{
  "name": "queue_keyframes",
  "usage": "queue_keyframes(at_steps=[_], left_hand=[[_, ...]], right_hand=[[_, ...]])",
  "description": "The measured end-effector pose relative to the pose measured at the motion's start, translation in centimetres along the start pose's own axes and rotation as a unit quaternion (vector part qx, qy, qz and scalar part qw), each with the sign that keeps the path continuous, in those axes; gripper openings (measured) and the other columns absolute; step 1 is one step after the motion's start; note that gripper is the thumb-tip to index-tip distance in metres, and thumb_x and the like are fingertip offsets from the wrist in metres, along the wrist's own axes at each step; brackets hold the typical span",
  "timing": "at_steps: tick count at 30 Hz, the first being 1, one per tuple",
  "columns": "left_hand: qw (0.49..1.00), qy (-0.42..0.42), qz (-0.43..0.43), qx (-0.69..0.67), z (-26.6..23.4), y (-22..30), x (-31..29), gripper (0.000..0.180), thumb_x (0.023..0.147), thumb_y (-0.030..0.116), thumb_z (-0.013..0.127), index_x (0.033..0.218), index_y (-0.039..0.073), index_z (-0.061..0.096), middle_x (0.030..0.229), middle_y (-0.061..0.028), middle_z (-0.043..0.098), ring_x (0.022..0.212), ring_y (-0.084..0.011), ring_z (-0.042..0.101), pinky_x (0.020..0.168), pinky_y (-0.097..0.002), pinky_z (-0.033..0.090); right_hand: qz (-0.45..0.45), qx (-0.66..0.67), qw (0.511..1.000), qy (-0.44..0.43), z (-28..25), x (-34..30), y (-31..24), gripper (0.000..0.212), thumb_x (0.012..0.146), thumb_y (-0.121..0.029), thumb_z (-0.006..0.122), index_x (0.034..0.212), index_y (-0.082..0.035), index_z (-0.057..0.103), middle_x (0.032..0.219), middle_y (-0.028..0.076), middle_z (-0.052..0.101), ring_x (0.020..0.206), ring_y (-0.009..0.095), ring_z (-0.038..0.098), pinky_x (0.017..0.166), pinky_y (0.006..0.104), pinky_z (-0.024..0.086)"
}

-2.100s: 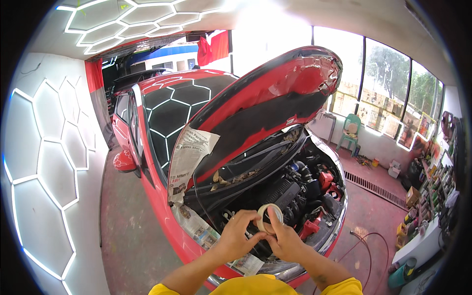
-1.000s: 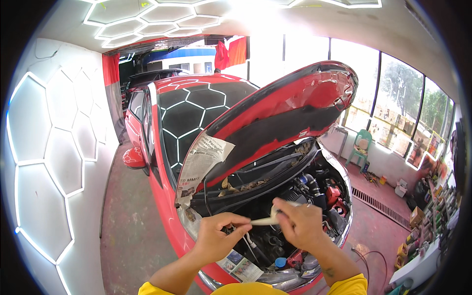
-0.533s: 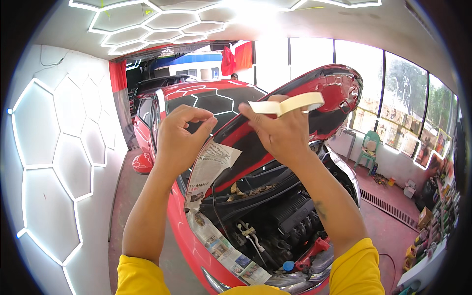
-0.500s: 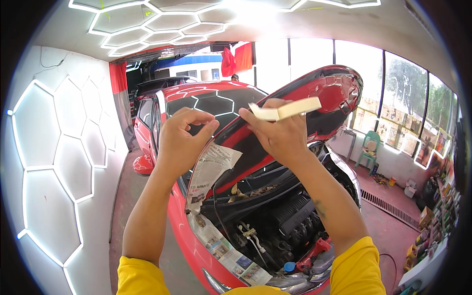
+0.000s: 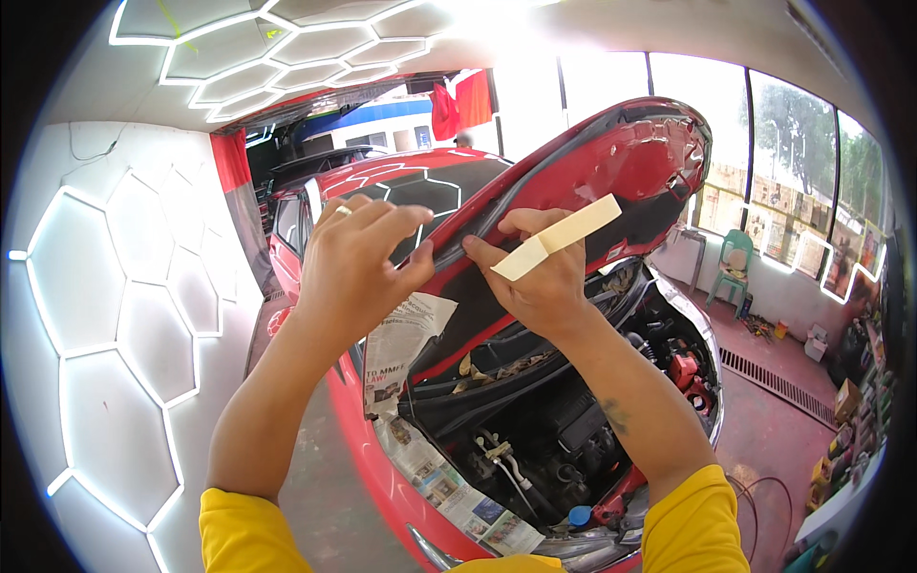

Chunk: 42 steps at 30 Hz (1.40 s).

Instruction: The person applies white masking tape along the edges of a red car's open hood. They use both hands to unroll the tape, press it onto the surface, and tear off segments to cover the perimeter of the hood and the windshield area.

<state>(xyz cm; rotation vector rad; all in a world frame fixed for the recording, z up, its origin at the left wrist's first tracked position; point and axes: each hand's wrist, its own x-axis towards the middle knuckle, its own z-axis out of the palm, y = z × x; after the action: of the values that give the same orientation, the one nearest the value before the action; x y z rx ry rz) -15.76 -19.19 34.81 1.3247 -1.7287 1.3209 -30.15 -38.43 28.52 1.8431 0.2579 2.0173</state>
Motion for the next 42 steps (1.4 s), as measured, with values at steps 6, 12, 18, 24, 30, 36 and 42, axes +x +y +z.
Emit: queue_keyframes(at_steps=[6,12,18,24,30,36,42], left_hand=[[0.998,0.022,0.058,0.024,3.2,-0.2,4.6,0.029,0.083,0.01,0.084,0.111,0.013,0.079,0.091,-0.0043,0.077,0.084,-0.0268,0.072,0.087,-0.0419,0.054],[0.999,0.0,0.021,0.025,0.2,0.0,0.1,0.036,0.078,0.002,0.087,0.112,0.01,0.079,0.089,-0.0053,0.075,0.087,-0.0258,0.072,0.087,-0.0408,0.056],[0.999,-0.018,0.028,0.009,1.7,0.8,5.2,0.049,0.079,0.01,0.088,0.126,0.012,0.075,0.094,-0.0083,0.076,0.092,-0.0283,0.074,0.087,-0.0427,0.057],[0.997,-0.062,0.018,0.029,4.5,1.1,11.9,0.049,0.083,0.022,0.087,0.129,0.014,0.073,0.103,-0.0109,0.076,0.094,-0.0339,0.073,0.088,-0.0446,0.058],[0.994,-0.103,-0.026,0.01,0.8,0.1,5.7,0.058,0.08,0.019,0.09,0.135,0.015,0.07,0.104,-0.0105,0.075,0.096,-0.031,0.073,0.085,-0.044,0.059],[0.997,-0.077,-0.022,-0.02,3.9,1.7,11.4,0.068,0.076,0.025,0.09,0.14,0.012,0.067,0.108,-0.0126,0.075,0.096,-0.0284,0.072,0.088,-0.041,0.06],[0.998,-0.051,0.016,-0.017,11.0,3.2,21.0,0.067,0.076,0.034,0.086,0.136,0.01,0.069,0.107,-0.0169,0.077,0.098,-0.0374,0.075,0.089,-0.0484,0.059]], right_hand=[[0.011,0.01,1.0,0.026,0.7,-0.2,-0.5,0.029,0.074,-0.012,0.096,0.1,-0.024,0.089,0.104,0.0,0.066,0.092,0.023,0.062,0.08,0.0422,0.046],[0.014,0.007,1.0,0.015,0.1,-0.3,-0.2,0.029,0.077,-0.015,0.094,0.102,-0.027,0.088,0.105,-0.001,0.065,0.094,0.023,0.063,0.082,0.0424,0.047],[0.017,-0.007,1.0,0.013,-0.2,-0.5,0.4,0.026,0.079,-0.017,0.093,0.102,-0.028,0.088,0.106,0.0,0.064,0.093,0.023,0.063,0.084,0.0435,0.047],[0.012,0.029,0.999,0.024,0.6,-0.3,0.1,0.031,0.076,-0.016,0.093,0.103,-0.027,0.088,0.107,0.001,0.065,0.093,0.024,0.064,0.083,0.0435,0.047],[0.031,-0.02,0.999,0.031,-0.3,0.1,1.7,0.027,0.079,-0.019,0.089,0.106,-0.025,0.087,0.106,0.003,0.065,0.094,0.024,0.065,0.086,0.0445,0.047],[0.129,-0.093,0.987,0.006,-2.3,0.9,7.7,0.032,0.09,-0.026,0.082,0.122,-0.021,0.083,0.103,0.01,0.068,0.096,0.034,0.062,0.09,0.0506,0.043],[0.151,-0.098,0.983,-0.03,-3.4,-0.7,9.2,0.042,0.093,-0.021,0.079,0.134,-0.024,0.078,0.096,0.01,0.069,0.087,0.033,0.056,0.085,0.05,0.042]])
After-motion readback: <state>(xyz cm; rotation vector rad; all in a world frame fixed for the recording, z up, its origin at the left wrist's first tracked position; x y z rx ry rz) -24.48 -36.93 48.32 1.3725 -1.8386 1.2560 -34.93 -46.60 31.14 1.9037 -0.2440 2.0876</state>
